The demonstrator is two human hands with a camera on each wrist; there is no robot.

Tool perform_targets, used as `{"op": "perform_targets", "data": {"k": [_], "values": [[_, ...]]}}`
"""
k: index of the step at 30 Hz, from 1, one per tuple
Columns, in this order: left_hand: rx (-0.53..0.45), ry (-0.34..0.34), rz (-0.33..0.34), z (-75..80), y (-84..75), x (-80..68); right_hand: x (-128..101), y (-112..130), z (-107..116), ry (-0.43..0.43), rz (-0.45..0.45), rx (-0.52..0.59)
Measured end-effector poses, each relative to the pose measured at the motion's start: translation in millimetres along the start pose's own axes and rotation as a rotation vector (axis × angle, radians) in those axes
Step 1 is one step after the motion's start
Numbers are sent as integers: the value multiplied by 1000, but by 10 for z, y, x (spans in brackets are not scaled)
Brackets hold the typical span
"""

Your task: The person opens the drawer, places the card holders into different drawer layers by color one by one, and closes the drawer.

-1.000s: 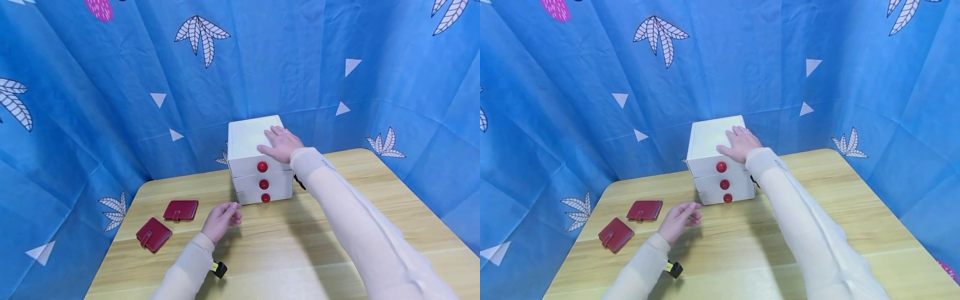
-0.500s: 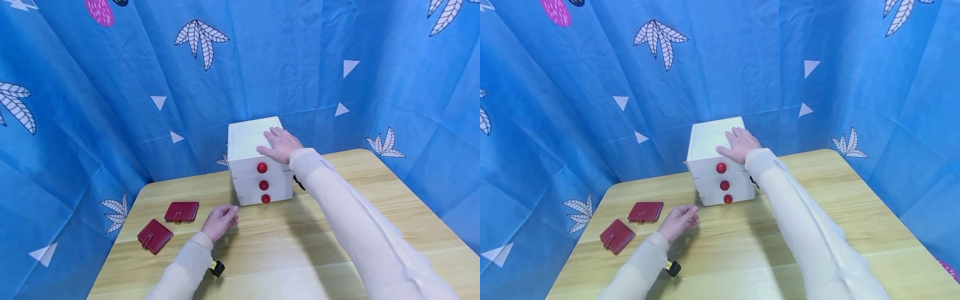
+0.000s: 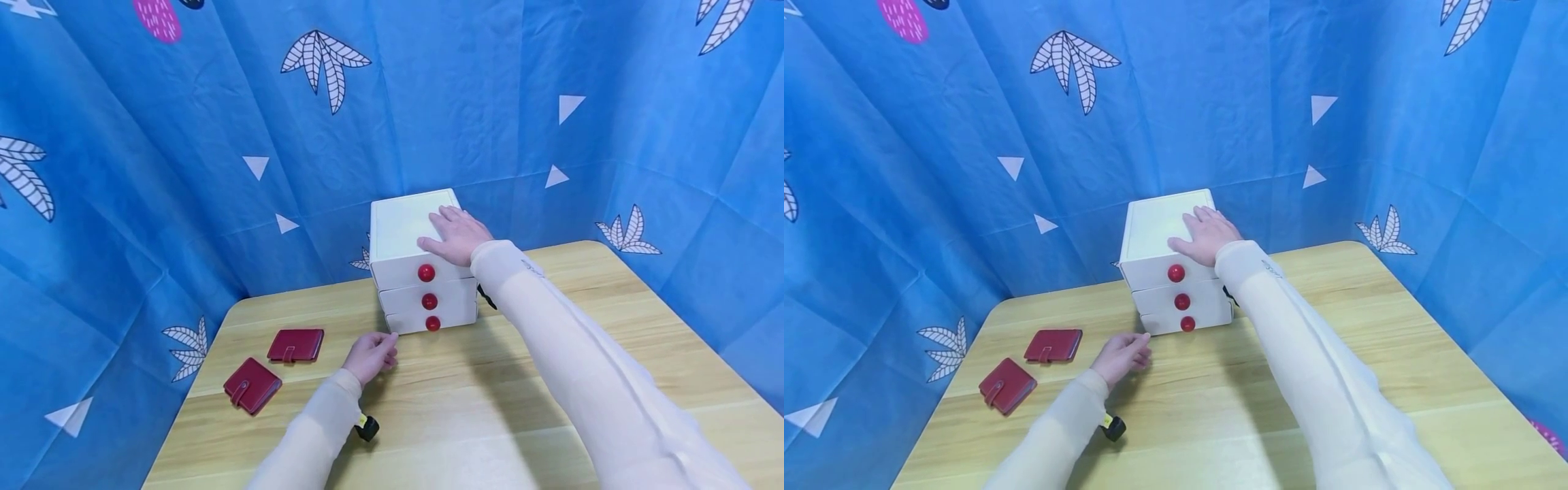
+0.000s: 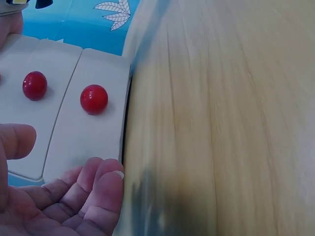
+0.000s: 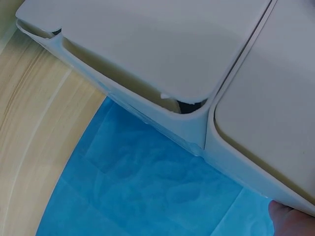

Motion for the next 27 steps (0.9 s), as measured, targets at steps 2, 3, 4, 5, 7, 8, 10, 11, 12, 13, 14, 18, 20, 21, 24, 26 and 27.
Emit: {"op": "perform_targets", "data": {"k": [2, 3, 4, 5, 7, 8, 10, 11, 12, 13, 14, 18, 20, 21, 24, 26, 27], "values": [[-10, 6, 9, -44, 13, 32, 4, -4, -5, 2, 0, 1], [-17, 10, 12, -69, 16, 47, 4, -7, -7, 3, -2, 4], [-19, 13, 12, -95, 19, 64, 5, -10, -8, 2, -3, 6], [-22, 14, 19, -121, 24, 82, 7, -14, -8, 2, -5, 10], [-24, 18, 19, -177, 18, 115, 9, -17, -6, 1, -5, 14], [-18, 19, 13, -205, 11, 134, 11, -17, -6, 0, -4, 15], [3, 16, 3, -261, -7, 169, 12, -18, -9, 1, -2, 13], [13, 14, -1, -290, -15, 189, 13, -19, -11, 2, -1, 12], [23, 13, -6, -318, -27, 204, 13, -21, -14, 2, -1, 11], [34, 11, -12, -346, -40, 220, 15, -23, -16, 2, -1, 11], [45, 11, -20, -373, -52, 235, 14, -26, -18, 3, -1, 10], [73, 5, -18, -459, -92, 277, 15, -31, -17, -2, -4, 13], [79, 1, -10, -494, -99, 292, 15, -31, -15, -4, -4, 11], [82, -2, -3, -509, -100, 299, 15, -28, -14, -5, -4, 10], [72, -1, 4, -561, -105, 313, 18, -26, -13, -6, -6, 6], [62, -1, 9, -591, -111, 318, 21, -19, -10, -5, -6, 6], [59, -1, 3, -607, -123, 318, 22, -16, -9, -4, -5, 6]]}}
Point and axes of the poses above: each hand's wrist, its own x-axis towards the middle knuckle, its own z-axis out of the back of the hand, y = z × x, the point moved 10 cm from there along x, towards the middle knuckle, and after that the axes turned 5 degrees about -x, right-handed, at the moved point
